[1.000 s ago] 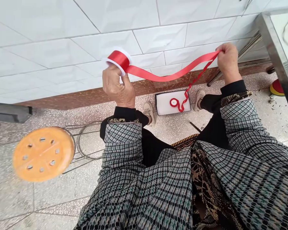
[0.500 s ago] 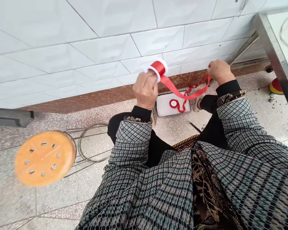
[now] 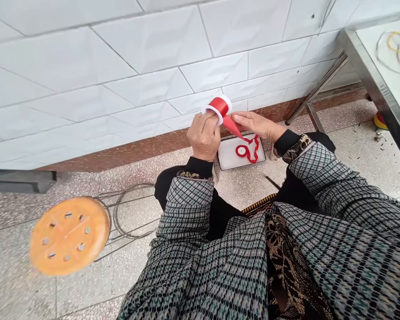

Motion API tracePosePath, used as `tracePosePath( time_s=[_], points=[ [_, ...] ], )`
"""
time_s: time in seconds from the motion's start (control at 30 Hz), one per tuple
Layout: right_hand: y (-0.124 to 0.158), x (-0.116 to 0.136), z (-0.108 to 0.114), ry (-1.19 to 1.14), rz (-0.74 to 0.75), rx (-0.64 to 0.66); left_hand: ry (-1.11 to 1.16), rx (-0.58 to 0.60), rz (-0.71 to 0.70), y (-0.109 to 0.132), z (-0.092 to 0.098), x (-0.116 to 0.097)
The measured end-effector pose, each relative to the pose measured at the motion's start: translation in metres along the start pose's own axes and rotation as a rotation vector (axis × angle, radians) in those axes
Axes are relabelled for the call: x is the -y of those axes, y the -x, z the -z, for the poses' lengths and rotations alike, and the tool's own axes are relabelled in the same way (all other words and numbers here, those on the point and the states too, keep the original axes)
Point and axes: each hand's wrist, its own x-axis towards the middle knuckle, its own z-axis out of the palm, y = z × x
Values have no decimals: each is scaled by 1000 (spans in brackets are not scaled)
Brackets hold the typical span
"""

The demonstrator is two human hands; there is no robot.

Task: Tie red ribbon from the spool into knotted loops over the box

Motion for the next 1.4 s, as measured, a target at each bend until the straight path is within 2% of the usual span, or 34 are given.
tracePosePath(
  time_s=[0.2,0.37,0.53,0.7,0.77,0.87,0.97,1.2,1.4],
  points=[
    [0,-1,-5,-85,-27,-36,-28,-52,30,-3,7,6],
    [4,-1,-11,-195,-30,44,-50,-65,24,-5,8,9],
    [8,5,-9,-247,-72,173,-87,-149,31,-7,6,18],
    [12,10,-2,-269,-86,196,-99,-183,45,-7,7,23],
    [14,11,1,-300,-36,197,-91,-129,30,-6,7,24],
    [16,13,7,-393,32,179,-48,30,5,-4,8,26],
    [16,13,13,-515,35,113,-3,156,-45,-1,8,30],
    [10,14,17,-759,21,-54,46,247,-411,9,3,30],
    [6,14,25,-791,7,-180,217,436,-468,13,-6,18]
  ],
)
